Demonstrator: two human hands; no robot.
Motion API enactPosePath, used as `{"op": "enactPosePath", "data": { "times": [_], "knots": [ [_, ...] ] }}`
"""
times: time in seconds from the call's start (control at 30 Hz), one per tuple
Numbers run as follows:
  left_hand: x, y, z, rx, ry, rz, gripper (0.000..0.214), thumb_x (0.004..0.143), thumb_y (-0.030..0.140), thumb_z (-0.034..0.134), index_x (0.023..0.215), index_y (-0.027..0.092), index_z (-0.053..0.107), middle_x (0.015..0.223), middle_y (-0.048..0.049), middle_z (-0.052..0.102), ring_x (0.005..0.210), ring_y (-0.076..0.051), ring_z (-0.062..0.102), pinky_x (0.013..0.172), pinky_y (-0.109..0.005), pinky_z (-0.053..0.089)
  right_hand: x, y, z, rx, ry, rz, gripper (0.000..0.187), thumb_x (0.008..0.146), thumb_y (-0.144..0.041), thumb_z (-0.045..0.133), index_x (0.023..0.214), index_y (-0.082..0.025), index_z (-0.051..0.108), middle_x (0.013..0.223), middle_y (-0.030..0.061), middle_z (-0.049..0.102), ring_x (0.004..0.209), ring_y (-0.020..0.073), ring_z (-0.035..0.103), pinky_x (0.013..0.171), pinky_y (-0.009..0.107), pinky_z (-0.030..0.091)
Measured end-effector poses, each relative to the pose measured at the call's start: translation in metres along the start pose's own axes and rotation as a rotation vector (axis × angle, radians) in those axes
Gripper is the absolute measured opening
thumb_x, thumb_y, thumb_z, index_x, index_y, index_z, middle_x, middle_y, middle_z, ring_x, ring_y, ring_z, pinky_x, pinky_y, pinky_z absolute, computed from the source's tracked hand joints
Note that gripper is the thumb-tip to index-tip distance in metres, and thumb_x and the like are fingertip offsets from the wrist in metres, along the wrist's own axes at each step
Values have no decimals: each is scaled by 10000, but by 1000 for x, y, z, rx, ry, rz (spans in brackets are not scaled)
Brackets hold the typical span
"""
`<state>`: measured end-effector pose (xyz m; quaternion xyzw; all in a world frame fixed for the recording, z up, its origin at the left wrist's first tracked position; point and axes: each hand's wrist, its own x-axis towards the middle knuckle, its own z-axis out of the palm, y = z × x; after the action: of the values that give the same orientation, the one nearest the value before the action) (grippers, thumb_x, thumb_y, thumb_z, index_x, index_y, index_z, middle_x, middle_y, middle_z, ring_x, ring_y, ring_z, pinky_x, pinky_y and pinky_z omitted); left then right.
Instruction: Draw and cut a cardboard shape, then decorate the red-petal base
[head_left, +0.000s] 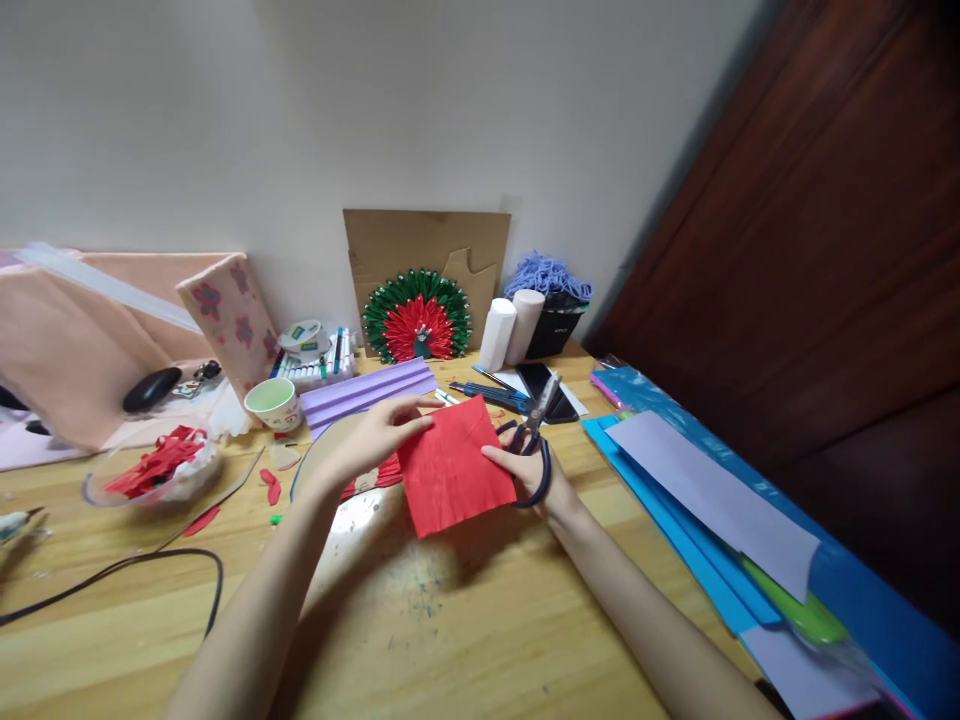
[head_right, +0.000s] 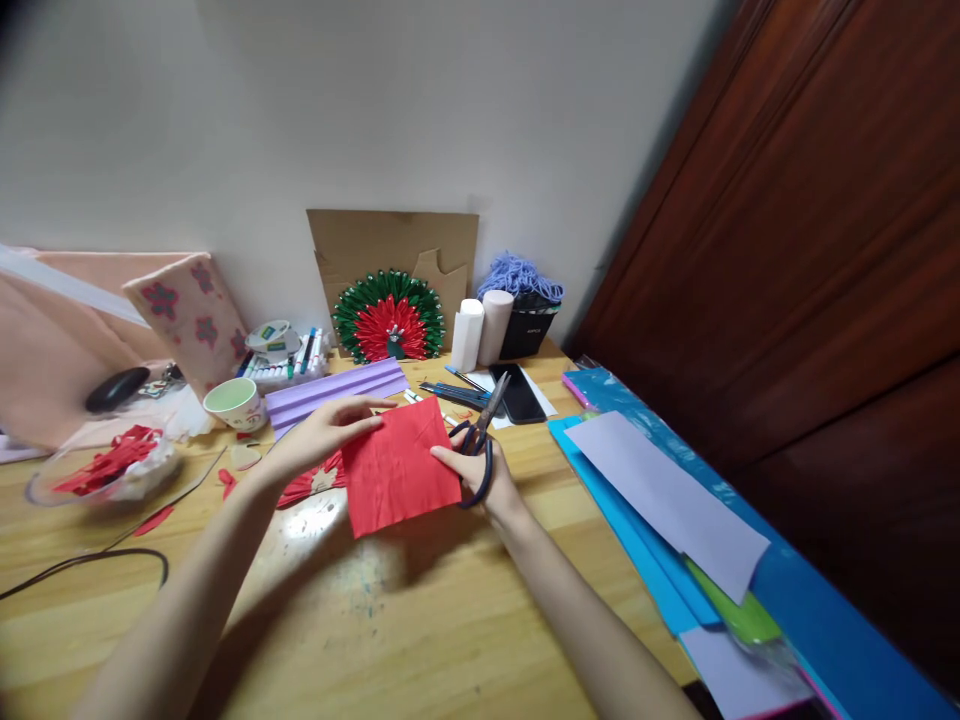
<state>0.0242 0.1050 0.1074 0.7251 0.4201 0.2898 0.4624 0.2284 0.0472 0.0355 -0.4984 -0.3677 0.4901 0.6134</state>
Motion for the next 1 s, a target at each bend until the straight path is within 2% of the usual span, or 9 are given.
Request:
{"op": "enactPosePath", "data": {
  "times": [0.1, 0.13, 0.23, 0.3, 0.37, 0.5, 0.77, 0.93, 1.0],
  "knots": [
    [6, -11, 18, -360, 107, -134, 413, 745, 479, 627, 1023, 176, 649, 928, -77, 696, 865, -198, 640, 741, -294, 496, 1, 4, -3, -117, 146, -176, 399, 536, -382, 812, 635, -192, 476, 642, -20, 546, 619, 146, 545, 632, 306, 480],
    [7, -14, 26, -501, 86, -190, 445, 751, 542, 593, 981, 166, 653, 898, -85, 697, 844, -194, 648, 730, -294, 503, 2, 4, -4, -129, 191, -218, 399, 547, -391, 804, 640, -195, 469, 651, -20, 542, 632, 147, 545, 649, 308, 481],
    [8, -20, 54, -788, -127, -336, 565, 733, 682, 512, 888, 161, 663, 829, -98, 700, 801, -195, 669, 745, -315, 518, 3, 6, -8, -127, 285, -267, 407, 564, -411, 787, 666, -204, 452, 681, -15, 545, 652, 152, 555, 675, 317, 488],
    [5, -21, 70, -881, -209, -358, 466, 682, 576, 661, 897, 162, 665, 854, -95, 709, 823, -196, 675, 777, -309, 516, 4, 6, -12, -125, 320, -266, 415, 565, -413, 784, 679, -208, 442, 703, -9, 557, 657, 156, 563, 677, 322, 492],
    [1, -20, 80, -921, -219, -365, 396, 621, 386, 778, 920, 151, 668, 888, -96, 716, 840, -197, 676, 797, -298, 512, 3, 6, -15, -134, 338, -260, 413, 570, -404, 782, 678, -210, 434, 713, -7, 564, 655, 155, 567, 672, 321, 493],
    [-2, -16, 86, -926, -94, -419, 327, 621, 222, 773, 914, 115, 674, 926, -110, 719, 803, -189, 676, 763, -279, 522, 1, 0, -17, -179, 332, -266, 386, 568, -396, 779, 655, -206, 455, 667, -15, 559, 619, 149, 560, 624, 305, 491],
    [2, -17, 98, -1093, 310, -311, 375, 739, 321, 692, 1046, 114, 630, 1062, -123, 687, 979, -234, 651, 861, -345, 529, -7, 7, -13, -118, 187, -123, 383, 584, -414, 782, 679, -213, 470, 606, -34, 577, 530, 162, 583, 513, 304, 499],
    [-10, -10, 119, -1087, 272, -301, 468, 720, 449, 693, 1050, 122, 638, 1070, -132, 686, 1017, -257, 639, 895, -367, 513, -15, 17, -5, -162, 233, -192, 328, 644, -386, 750, 689, -209, 478, 627, -29, 585, 569, 154, 594, 571, 293, 509],
    [-13, -11, 122, -978, 340, -283, 476, 658, 413, 751, 1013, 111, 652, 1053, -138, 691, 986, -266, 649, 888, -377, 511, -19, 16, 0, -158, 215, -179, 323, 642, -382, 750, 683, -206, 483, 619, -29, 590, 563, 155, 600, 571, 291, 515]
  ]
}}
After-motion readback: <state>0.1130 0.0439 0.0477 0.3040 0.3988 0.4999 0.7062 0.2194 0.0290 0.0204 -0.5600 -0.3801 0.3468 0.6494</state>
